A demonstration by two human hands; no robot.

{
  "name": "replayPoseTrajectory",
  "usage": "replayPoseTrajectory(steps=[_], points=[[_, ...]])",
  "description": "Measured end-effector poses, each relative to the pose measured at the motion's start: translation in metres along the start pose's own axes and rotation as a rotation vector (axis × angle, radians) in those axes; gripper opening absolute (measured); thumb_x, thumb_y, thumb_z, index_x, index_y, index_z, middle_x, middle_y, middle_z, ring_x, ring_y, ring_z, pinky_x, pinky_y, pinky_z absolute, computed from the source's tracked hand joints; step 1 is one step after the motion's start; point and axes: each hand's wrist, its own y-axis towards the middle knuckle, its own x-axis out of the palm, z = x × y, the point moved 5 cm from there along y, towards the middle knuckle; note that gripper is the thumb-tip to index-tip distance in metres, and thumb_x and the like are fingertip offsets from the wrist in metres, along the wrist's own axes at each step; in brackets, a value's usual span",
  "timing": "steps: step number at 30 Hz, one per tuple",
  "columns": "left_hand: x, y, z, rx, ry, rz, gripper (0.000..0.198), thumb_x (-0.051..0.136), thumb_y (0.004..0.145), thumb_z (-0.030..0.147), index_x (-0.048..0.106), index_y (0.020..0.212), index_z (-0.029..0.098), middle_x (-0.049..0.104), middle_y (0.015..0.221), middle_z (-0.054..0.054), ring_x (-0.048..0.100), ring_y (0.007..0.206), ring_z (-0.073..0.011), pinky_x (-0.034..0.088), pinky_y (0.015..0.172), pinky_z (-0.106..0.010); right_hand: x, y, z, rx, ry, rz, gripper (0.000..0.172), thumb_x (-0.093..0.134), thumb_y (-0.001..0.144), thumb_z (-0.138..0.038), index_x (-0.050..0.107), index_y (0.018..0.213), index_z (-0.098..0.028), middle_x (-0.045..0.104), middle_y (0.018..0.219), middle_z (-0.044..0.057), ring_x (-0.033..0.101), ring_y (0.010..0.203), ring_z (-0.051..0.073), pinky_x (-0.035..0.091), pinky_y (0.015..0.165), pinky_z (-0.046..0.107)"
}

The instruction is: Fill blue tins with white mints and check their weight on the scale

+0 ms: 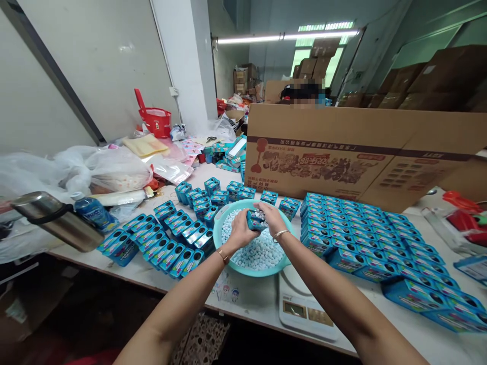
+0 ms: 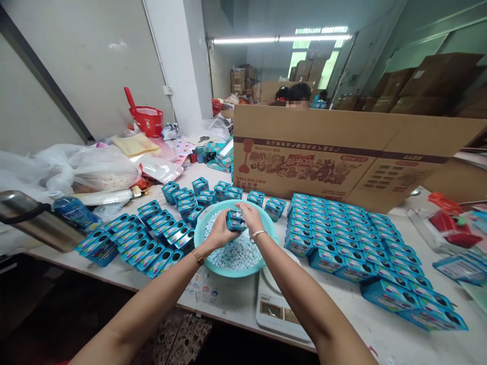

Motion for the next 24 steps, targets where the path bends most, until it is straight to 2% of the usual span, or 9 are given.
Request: replayPoseTrajectory(steps=[5, 7, 10, 12, 17, 20, 22, 24], points=[[-0.007, -0.005, 0.008, 0.088, 0.208, -0.050, 0.068, 0.069, 0.060, 0.011, 0.050, 0.125, 0.018, 0.058, 0.126, -0.013, 0.051, 0.122, -0.0345, 0.035, 0.108, -0.052, -0.009, -0.006, 0.004, 0.009, -0.003, 0.033, 0.041, 0.072, 0.065, -0.061, 0.077, 0.080, -0.022, 0.077, 0.104, 0.007, 0.063, 0.112, 0.029, 0.046, 0.097, 0.040], [-0.015, -0.008, 0.007, 0.124, 0.203, -0.007, 0.068, 0.067, 0.060, 0.009, 0.050, 0.125, 0.019, 0.059, 0.126, -0.012, 0.051, 0.122, -0.0336, 0.034, 0.109, -0.052, -0.018, -0.007, 0.005, 0.026, 0.010, 0.071, 0.044, 0.068, 0.068, -0.063, 0.077, 0.082, -0.022, 0.075, 0.110, 0.008, 0.062, 0.116, 0.029, 0.045, 0.098, 0.041], [-0.026, -0.012, -0.003, 0.109, -0.005, 0.066, 0.069, 0.071, 0.059, 0.011, 0.050, 0.125, 0.020, 0.058, 0.127, -0.011, 0.051, 0.124, -0.0325, 0.035, 0.110, -0.050, -0.027, -0.013, 0.004, 0.029, 0.055, 0.163, 0.046, 0.064, 0.073, -0.065, 0.076, 0.084, -0.022, 0.074, 0.115, 0.009, 0.061, 0.119, 0.030, 0.042, 0.103, 0.043], [-0.026, -0.016, -0.009, 0.067, -0.219, 0.075, 0.074, 0.076, 0.059, 0.016, 0.047, 0.126, 0.020, 0.055, 0.130, -0.011, 0.052, 0.124, -0.0312, 0.038, 0.108, -0.046, -0.023, -0.022, 0.002, 0.004, 0.085, 0.186, 0.050, 0.061, 0.075, -0.067, 0.076, 0.093, -0.022, 0.072, 0.118, 0.009, 0.060, 0.121, 0.029, 0.040, 0.107, 0.044], [-0.012, -0.025, -0.011, -0.113, -0.682, 0.014, 0.089, 0.085, 0.053, 0.026, 0.041, 0.129, 0.025, 0.061, 0.121, -0.005, 0.064, 0.105, -0.0253, 0.051, 0.093, -0.038, 0.004, -0.047, -0.012, -0.111, 0.057, 0.007, 0.062, 0.052, 0.084, -0.070, 0.067, 0.124, -0.026, 0.066, 0.130, 0.006, 0.054, 0.129, 0.025, 0.037, 0.113, 0.041], [-0.007, -0.030, -0.007, -0.205, -0.855, 0.008, 0.093, 0.087, 0.049, 0.025, 0.040, 0.130, 0.026, 0.063, 0.119, -0.004, 0.065, 0.103, -0.0248, 0.053, 0.090, -0.037, 0.002, -0.056, -0.018, -0.091, 0.077, 0.034, 0.069, 0.043, 0.087, -0.074, 0.058, 0.136, -0.028, 0.062, 0.137, 0.006, 0.050, 0.134, 0.025, 0.033, 0.116, 0.044], [-0.004, -0.034, -0.005, -0.233, -0.895, 0.004, 0.095, 0.088, 0.047, 0.024, 0.041, 0.129, 0.027, 0.063, 0.120, -0.005, 0.065, 0.104, -0.0253, 0.054, 0.090, -0.036, -0.002, -0.062, -0.022, -0.120, 0.054, 0.057, 0.070, 0.042, 0.088, -0.075, 0.056, 0.138, -0.029, 0.056, 0.144, 0.005, 0.043, 0.141, 0.024, 0.027, 0.119, 0.044], [-0.001, -0.041, -0.004, -0.258, -0.908, -0.028, 0.095, 0.089, 0.046, 0.023, 0.041, 0.128, 0.027, 0.063, 0.119, -0.005, 0.065, 0.103, -0.0260, 0.055, 0.088, -0.036, -0.002, -0.070, -0.023, -0.132, 0.000, -0.006, 0.067, 0.043, 0.088, -0.074, 0.058, 0.137, -0.030, 0.053, 0.148, 0.003, 0.039, 0.143, 0.025, 0.024, 0.121, 0.044]])
